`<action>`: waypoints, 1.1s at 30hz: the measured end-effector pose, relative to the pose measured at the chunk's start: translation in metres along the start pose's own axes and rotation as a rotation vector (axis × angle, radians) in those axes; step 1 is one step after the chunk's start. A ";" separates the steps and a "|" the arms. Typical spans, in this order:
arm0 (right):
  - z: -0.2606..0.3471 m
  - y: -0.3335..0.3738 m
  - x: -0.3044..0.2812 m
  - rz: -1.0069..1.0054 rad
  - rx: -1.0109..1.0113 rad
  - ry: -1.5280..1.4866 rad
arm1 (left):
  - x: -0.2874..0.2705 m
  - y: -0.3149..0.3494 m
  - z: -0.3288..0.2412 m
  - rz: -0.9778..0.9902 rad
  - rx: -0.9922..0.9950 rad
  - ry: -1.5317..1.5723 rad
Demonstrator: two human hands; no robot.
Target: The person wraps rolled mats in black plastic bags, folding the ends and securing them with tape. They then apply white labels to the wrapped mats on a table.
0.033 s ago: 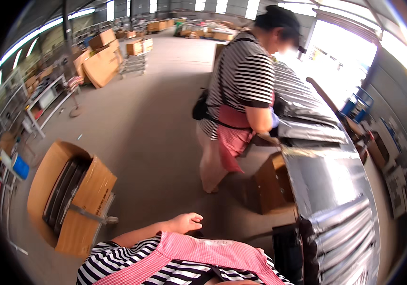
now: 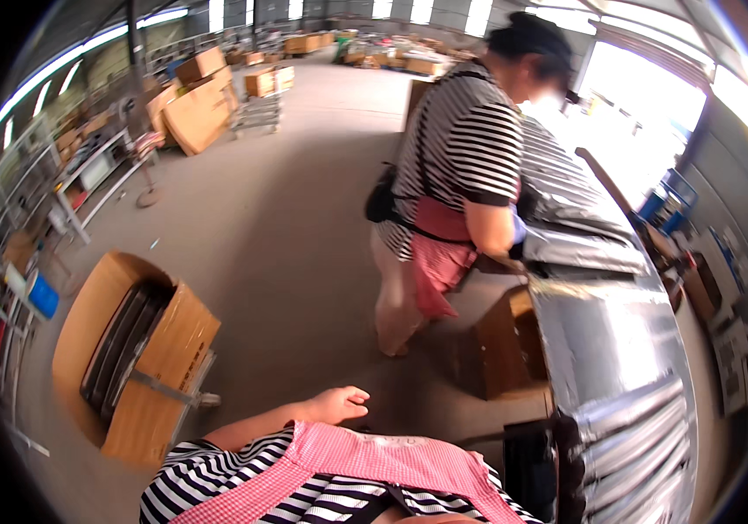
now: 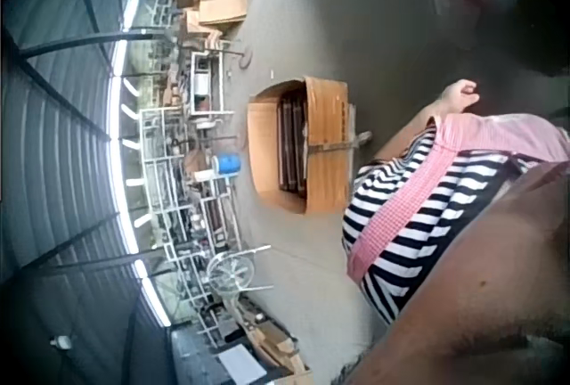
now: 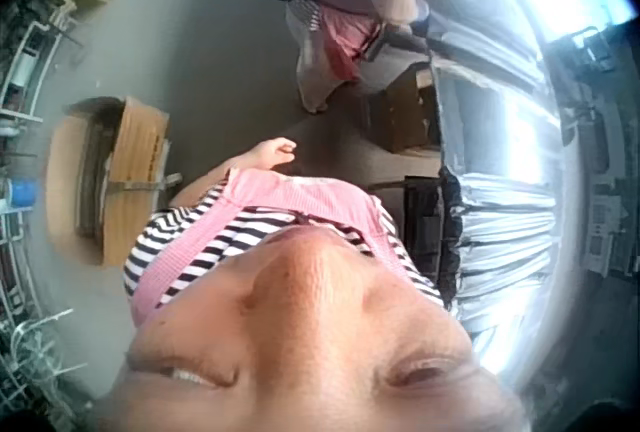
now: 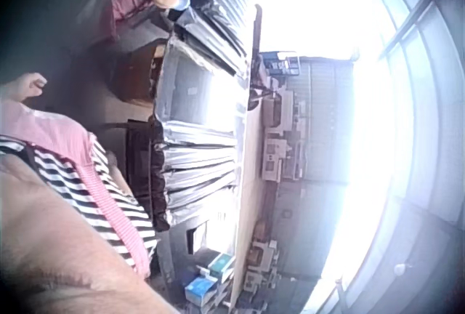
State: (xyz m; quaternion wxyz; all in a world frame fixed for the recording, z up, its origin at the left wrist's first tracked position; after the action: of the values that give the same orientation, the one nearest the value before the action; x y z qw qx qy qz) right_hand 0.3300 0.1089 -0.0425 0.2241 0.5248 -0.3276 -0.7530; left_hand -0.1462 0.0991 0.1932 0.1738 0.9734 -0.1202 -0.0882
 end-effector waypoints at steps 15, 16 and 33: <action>0.620 -0.164 -0.116 0.055 -0.838 -0.097 | -0.238 0.178 0.311 -0.854 -1.159 0.104; 0.632 -0.177 -0.103 0.228 -0.728 -0.163 | -0.262 0.166 0.316 -0.797 -1.176 0.110; 0.922 -0.375 -0.193 0.243 -0.280 -0.011 | -0.901 -0.360 0.098 -0.893 0.005 -0.315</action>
State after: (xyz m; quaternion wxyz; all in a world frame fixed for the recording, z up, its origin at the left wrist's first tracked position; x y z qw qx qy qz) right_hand -0.4646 0.7354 0.0241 0.3824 0.4412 -0.2817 -0.7615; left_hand -0.9553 0.6345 0.0907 0.0960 0.9051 0.2853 -0.3005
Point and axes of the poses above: each hand's wrist, its own y-axis away from the middle knuckle, its own x-axis out of the palm, z = x × y, the point moved 2 cm from there along -y, towards the middle knuckle, and after that the axes turned 5 degrees about y, right-handed, at the moved point
